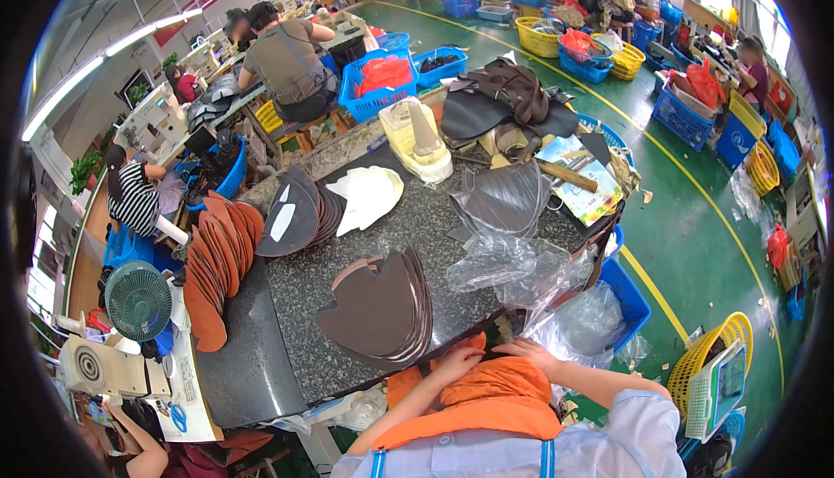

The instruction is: Applying adhesive and assembling shoe upper components.

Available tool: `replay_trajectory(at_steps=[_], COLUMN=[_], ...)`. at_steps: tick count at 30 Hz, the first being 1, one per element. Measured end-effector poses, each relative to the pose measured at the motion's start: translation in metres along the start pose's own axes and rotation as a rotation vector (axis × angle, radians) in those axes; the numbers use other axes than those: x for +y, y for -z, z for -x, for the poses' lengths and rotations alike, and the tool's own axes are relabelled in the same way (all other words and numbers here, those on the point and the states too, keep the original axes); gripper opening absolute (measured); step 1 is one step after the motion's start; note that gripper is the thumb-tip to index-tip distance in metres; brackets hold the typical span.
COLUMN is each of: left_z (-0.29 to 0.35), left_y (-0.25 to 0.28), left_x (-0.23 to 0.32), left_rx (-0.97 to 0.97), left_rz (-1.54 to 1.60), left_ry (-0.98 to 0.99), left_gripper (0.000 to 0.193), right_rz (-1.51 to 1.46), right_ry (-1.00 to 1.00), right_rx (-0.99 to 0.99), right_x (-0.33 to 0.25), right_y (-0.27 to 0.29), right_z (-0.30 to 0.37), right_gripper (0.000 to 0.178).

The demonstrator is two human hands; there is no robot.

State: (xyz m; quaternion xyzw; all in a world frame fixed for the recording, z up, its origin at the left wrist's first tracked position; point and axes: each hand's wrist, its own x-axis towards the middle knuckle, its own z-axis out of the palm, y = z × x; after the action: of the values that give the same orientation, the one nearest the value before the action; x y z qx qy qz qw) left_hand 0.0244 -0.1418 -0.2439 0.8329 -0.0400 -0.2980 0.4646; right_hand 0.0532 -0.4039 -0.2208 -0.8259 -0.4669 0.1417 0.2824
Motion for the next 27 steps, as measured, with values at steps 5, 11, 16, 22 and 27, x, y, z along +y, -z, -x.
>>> replay_trajectory(at_steps=[5,11,16,22,27], left_z=[0.070,0.186,0.172,0.116,0.109], left_y=[0.007,0.059,0.075,0.078,0.086], left_x=[0.003,0.036,0.096,0.146,0.125], left_rx=[0.230,0.187,0.268,0.885,0.997], left_rz=[-0.060,-0.127,0.360,0.021,-0.064], left_ry=[-0.157,-0.138,-0.225,-0.556,-0.485], left_gripper=[0.046,0.046,0.051,0.074,0.063], right_rz=[0.186,-0.048,-0.448,-1.266,-1.518], right_ry=[-0.013,-0.615,-0.550,-0.407,-0.440], right_rx=[-0.036,-0.337,0.074,0.186,0.135], right_x=[-0.023,-0.067,-0.090,-0.139,-0.136], right_y=[0.032,0.082,0.143,0.128,0.104], right_z=[0.035,0.049,-0.027,-0.125,-0.142], right_gripper=[0.040,0.029,0.029,0.047,0.046])
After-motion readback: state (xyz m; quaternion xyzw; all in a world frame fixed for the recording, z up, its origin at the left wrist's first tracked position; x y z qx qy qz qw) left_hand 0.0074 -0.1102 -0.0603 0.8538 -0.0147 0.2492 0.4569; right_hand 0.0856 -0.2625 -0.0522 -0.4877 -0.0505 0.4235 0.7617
